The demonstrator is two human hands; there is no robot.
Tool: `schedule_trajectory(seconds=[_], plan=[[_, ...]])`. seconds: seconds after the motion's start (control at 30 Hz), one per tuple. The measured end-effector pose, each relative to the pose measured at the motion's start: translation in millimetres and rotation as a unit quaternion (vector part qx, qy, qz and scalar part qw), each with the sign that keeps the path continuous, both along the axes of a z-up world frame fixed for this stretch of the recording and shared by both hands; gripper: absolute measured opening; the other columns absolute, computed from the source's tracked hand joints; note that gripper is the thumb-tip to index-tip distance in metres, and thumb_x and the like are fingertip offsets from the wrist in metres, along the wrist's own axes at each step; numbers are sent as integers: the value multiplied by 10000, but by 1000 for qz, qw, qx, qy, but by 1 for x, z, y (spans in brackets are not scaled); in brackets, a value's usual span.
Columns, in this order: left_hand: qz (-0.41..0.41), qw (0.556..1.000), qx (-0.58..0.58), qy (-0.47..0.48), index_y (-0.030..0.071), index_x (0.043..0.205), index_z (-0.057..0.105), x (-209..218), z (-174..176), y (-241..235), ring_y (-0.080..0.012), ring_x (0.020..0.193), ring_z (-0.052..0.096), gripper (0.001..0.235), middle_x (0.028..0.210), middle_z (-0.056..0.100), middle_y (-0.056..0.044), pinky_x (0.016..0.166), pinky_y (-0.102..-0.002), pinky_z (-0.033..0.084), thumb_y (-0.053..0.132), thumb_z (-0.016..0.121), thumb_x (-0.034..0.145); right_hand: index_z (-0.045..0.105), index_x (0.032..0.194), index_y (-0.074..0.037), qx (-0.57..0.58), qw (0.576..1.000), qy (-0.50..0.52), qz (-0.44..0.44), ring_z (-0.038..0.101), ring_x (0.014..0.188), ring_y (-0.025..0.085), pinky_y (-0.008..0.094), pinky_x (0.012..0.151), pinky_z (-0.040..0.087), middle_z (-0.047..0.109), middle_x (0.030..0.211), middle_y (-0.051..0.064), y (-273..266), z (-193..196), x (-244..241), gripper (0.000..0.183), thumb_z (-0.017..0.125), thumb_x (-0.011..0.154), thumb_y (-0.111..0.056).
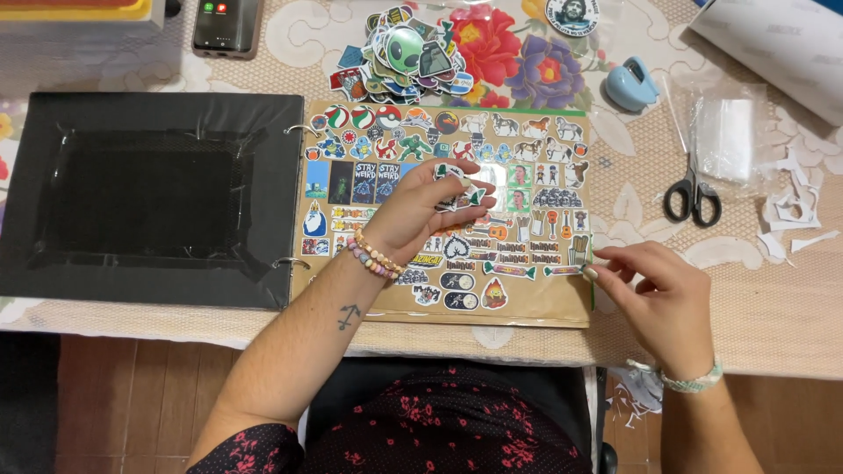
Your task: The person opens a binder and places several stickers onto a sticker-covered page. They then use scissors to cut a piece of packing tape and apply it to the page, smoothing it down.
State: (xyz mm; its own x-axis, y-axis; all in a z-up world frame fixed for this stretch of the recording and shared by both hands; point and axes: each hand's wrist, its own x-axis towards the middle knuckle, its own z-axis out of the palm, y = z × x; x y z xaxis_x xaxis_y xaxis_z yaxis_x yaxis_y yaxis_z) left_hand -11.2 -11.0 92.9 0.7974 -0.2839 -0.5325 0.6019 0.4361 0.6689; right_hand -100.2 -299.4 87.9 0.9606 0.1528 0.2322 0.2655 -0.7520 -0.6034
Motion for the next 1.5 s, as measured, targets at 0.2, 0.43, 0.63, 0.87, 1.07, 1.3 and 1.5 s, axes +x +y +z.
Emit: schedule_trajectory(seconds=[0.2, 0.43, 0.63, 0.87, 1.07, 1.3, 1.5], plan=[[-46, 992, 91, -79, 92, 1203, 470, -1, -2, -2, -297, 1061, 735, 231, 1278, 691, -207, 928, -381, 623, 62, 511, 978, 768, 1011, -66, 32, 999, -4, 13, 626, 766, 107, 228, 630, 522, 707, 847, 44, -9, -3, 37, 95, 747, 939, -124], [-99, 982, 126, -103, 63, 1249, 495, -4, 4, 1, -262, 1083, 699, 289, 1271, 671, -186, 979, -351, 588, 10, 500, 965, 785, 1009, -89, 40, 998, -12, 47, 660, 750, 113, 251, 652, 565, 759, 936, 34, 3, 23, 113, 118, 749, 913, -148], [-225, 924, 223, -214, -32, 1244, 478, -7, 30, 12, -180, 822, 685, 240, 1156, 676, -217, 664, -212, 549, -14, 442, 1007, 785, 997, -36, 104, 994, -11, 37, 717, 780, 317, 380, 662, 575, 735, 789, 177, 10, 5, 143, 155, 788, 842, -25], [-313, 802, 383, -334, 28, 1222, 548, -3, 1, 25, -483, 1180, 587, 255, 1225, 624, -250, 984, -541, 478, 83, 553, 972, 801, 995, -215, -9, 996, -92, -10, 687, 643, 174, 291, 598, 561, 714, 701, -6, 5, -30, 139, 122, 778, 876, -226], [-351, 729, 460, -366, 53, 1187, 606, 3, 9, 24, -465, 1074, 643, 300, 1071, 699, -220, 906, -503, 512, 50, 641, 889, 775, 993, -218, -77, 983, -165, 25, 711, 652, 192, 309, 589, 554, 707, 692, -15, 13, -24, 137, 127, 754, 869, -200], [-346, 674, 503, -416, 73, 1103, 650, 14, -19, 28, -391, 972, 654, 270, 945, 706, -159, 802, -421, 524, 27, 691, 840, 753, 978, -199, -125, 977, -163, 53, 709, 639, 184, 290, 578, 545, 690, 673, -15, 17, -25, 137, 93, 736, 887, -203], [-319, 608, 540, -487, 48, 1140, 663, 6, -34, 31, -375, 1023, 558, 341, 1074, 607, -164, 863, -452, 467, 53, 722, 804, 753, 993, -223, -154, 975, -144, 62, 715, 651, 190, 302, 592, 549, 701, 684, -32, 16, -32, 136, 106, 714, 895, -232]])
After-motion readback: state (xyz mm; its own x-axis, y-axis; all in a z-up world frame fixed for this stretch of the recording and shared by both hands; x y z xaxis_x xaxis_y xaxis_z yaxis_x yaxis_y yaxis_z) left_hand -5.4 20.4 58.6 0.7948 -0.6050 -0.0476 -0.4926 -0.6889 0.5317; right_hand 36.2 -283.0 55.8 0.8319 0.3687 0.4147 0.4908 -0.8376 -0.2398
